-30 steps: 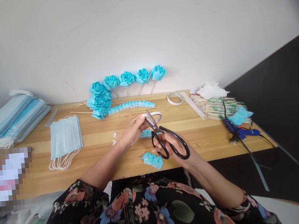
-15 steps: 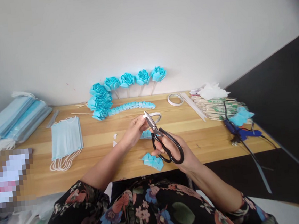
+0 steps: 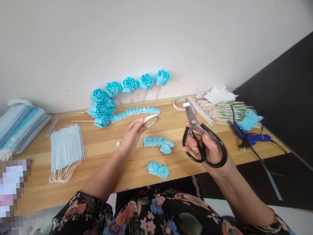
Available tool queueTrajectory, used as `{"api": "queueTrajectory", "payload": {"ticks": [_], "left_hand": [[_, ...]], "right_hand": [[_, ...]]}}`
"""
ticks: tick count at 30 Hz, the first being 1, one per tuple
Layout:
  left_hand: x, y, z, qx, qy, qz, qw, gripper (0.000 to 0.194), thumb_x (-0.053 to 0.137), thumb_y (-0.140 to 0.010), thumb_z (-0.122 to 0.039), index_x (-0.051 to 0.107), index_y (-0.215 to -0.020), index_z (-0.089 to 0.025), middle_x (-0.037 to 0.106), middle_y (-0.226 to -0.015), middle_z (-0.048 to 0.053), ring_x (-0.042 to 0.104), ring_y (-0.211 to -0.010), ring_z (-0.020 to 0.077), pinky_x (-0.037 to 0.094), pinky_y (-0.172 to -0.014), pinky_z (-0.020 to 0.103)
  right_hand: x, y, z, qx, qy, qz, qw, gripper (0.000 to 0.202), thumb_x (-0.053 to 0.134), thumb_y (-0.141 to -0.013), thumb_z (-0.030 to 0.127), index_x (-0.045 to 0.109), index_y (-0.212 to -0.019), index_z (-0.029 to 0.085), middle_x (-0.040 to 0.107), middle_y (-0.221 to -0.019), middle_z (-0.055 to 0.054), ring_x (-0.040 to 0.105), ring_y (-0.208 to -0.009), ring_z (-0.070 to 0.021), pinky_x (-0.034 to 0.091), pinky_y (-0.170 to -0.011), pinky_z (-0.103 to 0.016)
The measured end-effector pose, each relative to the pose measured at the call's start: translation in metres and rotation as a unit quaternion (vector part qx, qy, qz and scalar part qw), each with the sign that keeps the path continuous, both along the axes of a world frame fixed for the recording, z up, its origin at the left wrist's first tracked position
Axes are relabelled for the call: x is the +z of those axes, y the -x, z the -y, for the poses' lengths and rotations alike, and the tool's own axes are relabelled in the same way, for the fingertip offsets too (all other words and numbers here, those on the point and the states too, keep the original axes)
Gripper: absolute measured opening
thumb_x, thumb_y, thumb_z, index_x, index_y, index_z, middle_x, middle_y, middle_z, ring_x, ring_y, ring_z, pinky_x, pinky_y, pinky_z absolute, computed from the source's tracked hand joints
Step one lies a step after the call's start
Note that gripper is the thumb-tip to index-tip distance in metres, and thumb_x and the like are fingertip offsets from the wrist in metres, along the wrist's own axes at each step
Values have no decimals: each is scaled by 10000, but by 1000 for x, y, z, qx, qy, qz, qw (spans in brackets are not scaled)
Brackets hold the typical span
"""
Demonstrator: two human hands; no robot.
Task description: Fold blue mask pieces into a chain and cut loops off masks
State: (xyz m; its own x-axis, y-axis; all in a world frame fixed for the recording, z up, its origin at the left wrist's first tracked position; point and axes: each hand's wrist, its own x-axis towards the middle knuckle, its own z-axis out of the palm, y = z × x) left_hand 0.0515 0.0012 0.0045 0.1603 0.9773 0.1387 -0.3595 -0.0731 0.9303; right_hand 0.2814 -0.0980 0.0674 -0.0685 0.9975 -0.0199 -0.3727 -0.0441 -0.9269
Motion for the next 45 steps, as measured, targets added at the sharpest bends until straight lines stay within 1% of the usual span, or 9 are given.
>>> {"api": "queueTrajectory", "payload": {"ticks": [3,5,10,14,16,19,25,35,45], "left_hand": [[-1,1,-1,-3,0,-2,1000,411,675,-858,-514,614,-680,-148,436,-650,-4,334,-621,114,309,-627,271],[0,-2,2,-16,6,-5,1000,408,675,-852,-510,603,-669,-152,407,-630,-13,331,-612,116,313,-627,273],[7,-12,12,-64,8,-9,998,417,675,-860,-513,557,-658,-168,405,-632,-16,392,-655,132,342,-676,282],[9,-15,18,-104,-5,-29,994,410,656,-881,-511,553,-668,-176,471,-667,0,479,-773,161,382,-845,313],[9,-15,19,-113,-4,-42,993,384,660,-878,-505,589,-697,-174,495,-684,6,496,-803,169,382,-864,319],[8,-15,20,-104,21,-45,993,328,700,-842,-487,661,-783,-167,504,-673,-2,473,-741,154,384,-785,302],[9,-16,24,-76,70,-27,994,388,773,-758,-525,663,-768,-153,611,-754,31,508,-731,143,389,-727,275],[14,-21,28,-81,50,-38,995,472,760,-740,-616,674,-743,-152,600,-703,20,527,-702,151,418,-730,297],[-4,-24,31,-68,20,-33,997,403,715,-824,-549,652,-733,-162,606,-718,13,548,-703,140,435,-724,271]], "right_hand": [[-9,-17,1,-45,30,-12,998,442,741,-820,514,712,-1169,243,503,-684,49,473,-588,-68,610,-709,-204],[-19,-21,5,-31,49,-23,998,436,734,-823,516,708,-1162,242,507,-683,49,479,-591,-69,609,-724,-214],[-40,-6,17,114,63,-52,990,526,715,-826,577,667,-1227,240,569,-773,0,533,-691,-114,597,-812,-309],[-40,5,18,215,38,-102,971,756,662,-711,794,661,-1211,228,595,-849,-44,555,-766,-177,566,-857,-420],[-38,6,17,235,35,-99,966,717,641,-738,788,662,-1185,229,590,-840,-42,537,-732,-174,553,-856,-436],[-41,6,15,236,29,-80,968,578,623,-840,681,639,-1191,221,591,-834,-31,521,-692,-147,547,-843,-421],[-53,8,12,251,0,-49,967,567,586,-891,640,610,-1233,188,610,-865,-36,550,-689,-135,535,-866,-417],[-57,16,4,253,-3,-49,966,566,554,-923,615,589,-1282,180,610,-891,-50,571,-713,-140,537,-865,-408],[-53,48,-8,200,35,-112,973,546,622,-843,679,611,-1134,218,612,-794,-2,548,-632,-122,565,-781,-366]]}}
